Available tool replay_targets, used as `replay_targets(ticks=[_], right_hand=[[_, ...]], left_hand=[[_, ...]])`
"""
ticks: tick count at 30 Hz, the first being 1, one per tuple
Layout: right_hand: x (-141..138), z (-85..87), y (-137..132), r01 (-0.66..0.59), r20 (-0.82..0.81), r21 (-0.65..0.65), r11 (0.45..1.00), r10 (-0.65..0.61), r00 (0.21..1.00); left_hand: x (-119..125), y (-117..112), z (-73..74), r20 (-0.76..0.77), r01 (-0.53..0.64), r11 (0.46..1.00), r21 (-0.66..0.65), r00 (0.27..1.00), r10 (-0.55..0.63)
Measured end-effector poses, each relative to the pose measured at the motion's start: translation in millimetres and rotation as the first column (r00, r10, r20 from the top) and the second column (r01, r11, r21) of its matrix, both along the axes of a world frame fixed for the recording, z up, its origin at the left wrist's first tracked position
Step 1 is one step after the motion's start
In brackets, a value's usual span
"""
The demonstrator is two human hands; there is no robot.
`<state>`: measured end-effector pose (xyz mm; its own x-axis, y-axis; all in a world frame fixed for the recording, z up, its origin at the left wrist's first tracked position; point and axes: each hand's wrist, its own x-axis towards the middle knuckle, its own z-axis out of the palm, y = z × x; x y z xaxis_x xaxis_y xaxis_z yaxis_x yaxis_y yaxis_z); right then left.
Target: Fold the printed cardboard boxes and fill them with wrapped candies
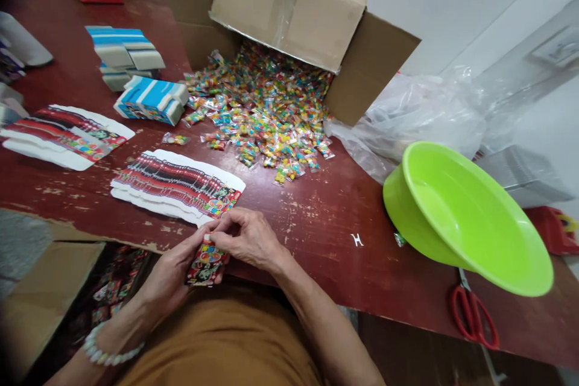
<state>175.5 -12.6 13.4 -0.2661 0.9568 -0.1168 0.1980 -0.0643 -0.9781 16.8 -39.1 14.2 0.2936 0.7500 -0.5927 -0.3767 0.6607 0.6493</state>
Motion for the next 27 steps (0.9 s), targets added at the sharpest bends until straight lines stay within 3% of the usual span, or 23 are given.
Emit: replay_targets(ticks=[4, 8, 12, 15, 18, 21, 27], right_hand=[[4.5, 3.4, -1.3, -0.135, -0.148, -0.057, 0.989, 0.126, 0.981], [2.9, -2.5, -3.2, -0.017, -0.023, 0.111, 0.994, 0.020, 1.000], [0.3, -12.1, -2.3, 0.000, -0.058, -0.044, 0.999, -0.003, 0.998], [3.1, -10.8, -0.6, -0.031, -0.065, 0.012, 0.999, 0.032, 0.997], [7.3, -4.6, -0.8, -0.097, -0.067, 0.112, 0.989, 0.105, 0.992], [7.1, -3.1, -5.0, -0.155, -0.132, 0.068, 0.985, 0.163, 0.978], [-7.8, -14.3, -18.1, -0.020, -0.205, 0.050, 0.999, 0.030, 0.978]], left_hand=[[1.3, 2.5, 1.6, 0.028, -0.018, 1.000, -0.025, 0.999, 0.018], [2.5, 3.9, 4.6, 0.023, -0.019, 0.999, -0.043, 1.000, 0.020], [4.1, 2.0, 1.5, -0.054, -0.034, 0.999, -0.023, 0.998, 0.032], [3.5, 1.9, -2.8, -0.089, -0.007, 0.999, -0.040, 0.996, 0.004], [1.7, 3.8, -6.2, 0.000, 0.049, 0.998, -0.046, 0.999, -0.049], [0.8, 6.0, -7.7, 0.081, 0.025, 0.999, -0.034, 0.996, -0.022], [2.1, 5.9, -6.3, 0.099, -0.059, 0.992, -0.114, 0.993, 0.070]])
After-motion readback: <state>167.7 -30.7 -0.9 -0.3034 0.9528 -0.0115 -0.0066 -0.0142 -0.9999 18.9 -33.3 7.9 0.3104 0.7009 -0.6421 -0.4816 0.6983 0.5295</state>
